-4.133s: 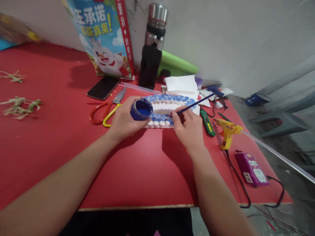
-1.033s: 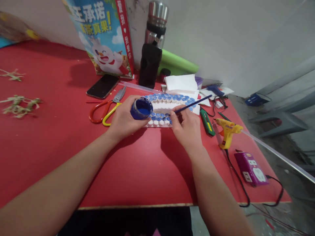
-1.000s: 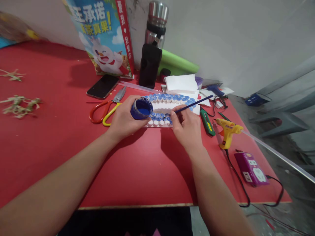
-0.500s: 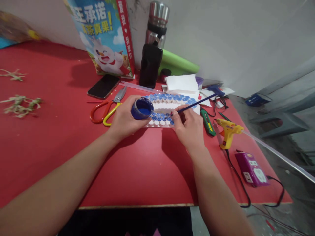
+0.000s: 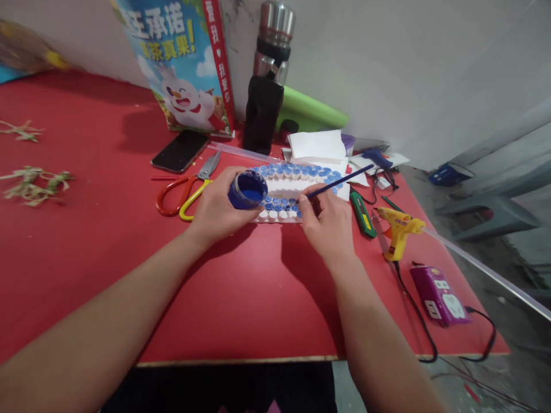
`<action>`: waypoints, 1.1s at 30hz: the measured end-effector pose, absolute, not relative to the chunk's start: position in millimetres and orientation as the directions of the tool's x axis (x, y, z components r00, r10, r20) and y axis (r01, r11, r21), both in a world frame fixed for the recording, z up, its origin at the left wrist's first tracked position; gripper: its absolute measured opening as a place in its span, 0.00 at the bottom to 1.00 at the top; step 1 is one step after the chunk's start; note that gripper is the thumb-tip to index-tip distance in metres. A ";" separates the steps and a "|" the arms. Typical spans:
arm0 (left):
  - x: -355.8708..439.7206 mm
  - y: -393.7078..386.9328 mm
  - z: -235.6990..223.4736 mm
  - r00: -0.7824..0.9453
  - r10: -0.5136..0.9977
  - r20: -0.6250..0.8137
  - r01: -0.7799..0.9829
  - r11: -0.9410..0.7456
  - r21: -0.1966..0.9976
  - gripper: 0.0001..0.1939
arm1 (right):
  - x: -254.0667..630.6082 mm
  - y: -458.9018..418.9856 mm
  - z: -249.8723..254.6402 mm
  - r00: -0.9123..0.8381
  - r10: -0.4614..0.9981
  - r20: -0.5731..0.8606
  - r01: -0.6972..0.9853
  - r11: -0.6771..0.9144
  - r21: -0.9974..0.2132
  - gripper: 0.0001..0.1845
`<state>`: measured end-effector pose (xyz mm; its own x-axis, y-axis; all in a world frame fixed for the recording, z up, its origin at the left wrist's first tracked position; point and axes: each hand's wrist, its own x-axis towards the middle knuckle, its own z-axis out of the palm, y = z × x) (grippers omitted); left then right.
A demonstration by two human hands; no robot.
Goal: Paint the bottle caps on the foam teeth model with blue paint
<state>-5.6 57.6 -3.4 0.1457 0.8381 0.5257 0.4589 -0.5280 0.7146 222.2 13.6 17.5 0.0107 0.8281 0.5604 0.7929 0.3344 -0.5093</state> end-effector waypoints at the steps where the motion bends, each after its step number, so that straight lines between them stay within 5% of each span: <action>1: -5.8 57.5 -3.2 0.146 0.837 0.527 0.456 -0.530 0.715 0.26 | 222.0 13.6 17.5 0.011 0.828 0.560 0.793 0.334 -0.509 0.07; 33: -6.3 56.2 0.3 0.147 0.858 0.493 0.473 -0.499 0.726 0.26 | 225.9 14.7 20.7 0.013 0.822 0.570 0.782 0.347 -0.518 0.07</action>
<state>-6.3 56.2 0.3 0.1469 0.8576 0.4929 0.4732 -0.4985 0.7263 225.9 14.7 20.7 0.0126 0.8216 0.5700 0.7819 0.3472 -0.5177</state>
